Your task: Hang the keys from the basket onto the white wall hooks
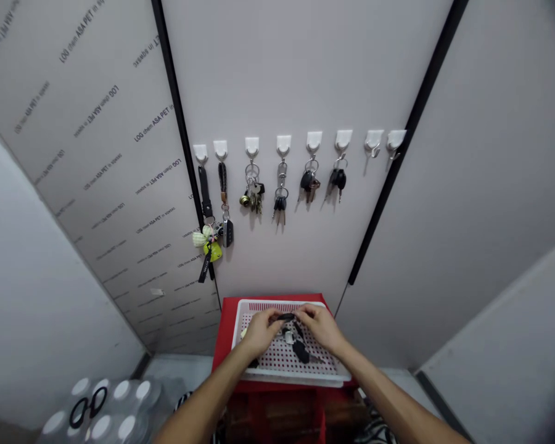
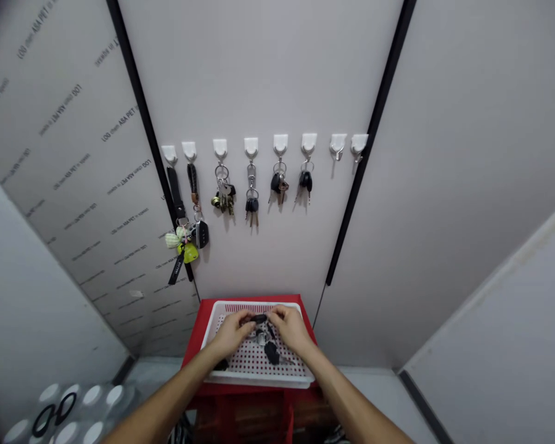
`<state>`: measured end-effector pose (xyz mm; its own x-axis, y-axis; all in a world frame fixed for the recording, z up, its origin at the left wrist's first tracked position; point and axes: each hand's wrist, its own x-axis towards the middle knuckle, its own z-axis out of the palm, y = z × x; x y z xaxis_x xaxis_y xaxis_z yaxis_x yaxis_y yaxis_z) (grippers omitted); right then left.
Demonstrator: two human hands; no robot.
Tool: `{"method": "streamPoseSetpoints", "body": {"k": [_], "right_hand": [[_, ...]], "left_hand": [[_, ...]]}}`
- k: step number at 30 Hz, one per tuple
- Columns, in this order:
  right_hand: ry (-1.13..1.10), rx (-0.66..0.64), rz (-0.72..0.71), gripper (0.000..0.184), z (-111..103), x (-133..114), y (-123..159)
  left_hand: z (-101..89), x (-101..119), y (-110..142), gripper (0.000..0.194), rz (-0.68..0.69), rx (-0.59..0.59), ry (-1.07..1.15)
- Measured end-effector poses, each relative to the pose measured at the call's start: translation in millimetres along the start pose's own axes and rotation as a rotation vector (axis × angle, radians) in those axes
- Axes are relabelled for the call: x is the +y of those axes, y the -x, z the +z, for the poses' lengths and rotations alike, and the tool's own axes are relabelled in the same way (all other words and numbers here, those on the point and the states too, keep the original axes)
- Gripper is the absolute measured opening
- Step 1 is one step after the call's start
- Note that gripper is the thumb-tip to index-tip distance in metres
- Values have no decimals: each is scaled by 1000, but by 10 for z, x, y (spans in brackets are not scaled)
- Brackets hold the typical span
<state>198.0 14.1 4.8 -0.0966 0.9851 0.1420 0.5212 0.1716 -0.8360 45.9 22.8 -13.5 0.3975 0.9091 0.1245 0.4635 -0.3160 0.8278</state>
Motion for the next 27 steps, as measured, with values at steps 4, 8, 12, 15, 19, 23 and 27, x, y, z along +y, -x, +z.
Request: {"method": "streamPoseSetpoints", "body": {"k": [4,8,12,15,19,23,27], "right_hand": [[-131,29,24,25,-304,-207,-125],[-151,70,-20,24,-574,-447,-216],[-68,122,-137,22,-820,-641,-303],[-24,202,-196,22,-1050,-788,-394],[-46,379,-223,20,-1377,-1062,-532],[-148,580,-229,17,-1671,-1363,-684],[-254,742,-236,16,-1932,-1533,-839]], "left_hand": [[-85,181,-158,21,44,63,76],[-152,496,-348,23,178,79,151],[-198,811,-549,25,243,68,165],[-245,1064,-704,28,256,85,111],[-363,1514,-872,34,309,118,29],[-493,2033,-999,40,319,166,-77],[-543,2446,-1099,39,351,221,-176]]}}
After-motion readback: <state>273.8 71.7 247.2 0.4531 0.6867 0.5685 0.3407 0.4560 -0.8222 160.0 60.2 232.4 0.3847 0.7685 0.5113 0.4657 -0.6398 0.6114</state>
